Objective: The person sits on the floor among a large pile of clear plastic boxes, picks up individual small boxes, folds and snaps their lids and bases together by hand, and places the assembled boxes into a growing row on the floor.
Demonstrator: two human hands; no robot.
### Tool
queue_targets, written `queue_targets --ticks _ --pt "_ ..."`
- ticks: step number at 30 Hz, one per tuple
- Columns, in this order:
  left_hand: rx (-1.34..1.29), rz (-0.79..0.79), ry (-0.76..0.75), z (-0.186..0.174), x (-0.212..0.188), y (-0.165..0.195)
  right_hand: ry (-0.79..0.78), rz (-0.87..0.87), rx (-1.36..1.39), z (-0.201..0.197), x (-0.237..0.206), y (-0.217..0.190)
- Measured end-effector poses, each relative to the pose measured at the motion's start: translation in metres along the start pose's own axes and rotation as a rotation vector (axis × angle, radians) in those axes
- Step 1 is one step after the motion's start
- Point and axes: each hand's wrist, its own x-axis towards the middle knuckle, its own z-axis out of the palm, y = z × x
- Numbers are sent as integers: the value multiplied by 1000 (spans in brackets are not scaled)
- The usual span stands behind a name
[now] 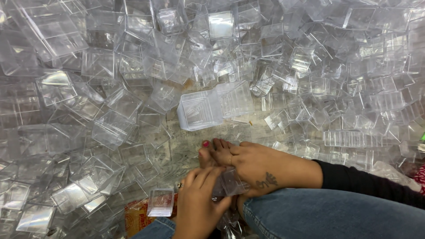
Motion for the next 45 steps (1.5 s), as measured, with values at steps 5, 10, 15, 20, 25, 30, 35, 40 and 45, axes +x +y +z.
queue_targets --ticks 5,10,15,20,25,30,35,40,45 --pt "-51 32 28 1 0 0 115 -49 -77 4 8 -2" --pt "-90 -1 27 0 2 -1 -19 -21 240 -8 -2 10" --pt "-84 -101 2 -1 3 1 191 295 676 -28 -31 71" --pt "-34 -178 -46 -2 5 2 757 435 70 -9 2 118" --pt "-29 -153 -7 -2 4 1 785 537 40 21 18 114" --pt "-44 -179 -14 -3 4 1 791 559 105 35 6 93" --pt "-9 -220 -83 -5 5 1 902 607 134 43 1 85" --pt "-16 -217 -87 -6 6 2 944 628 283 50 12 105" --pt "-15 -281 -139 -6 7 3 925 565 156 55 22 128"
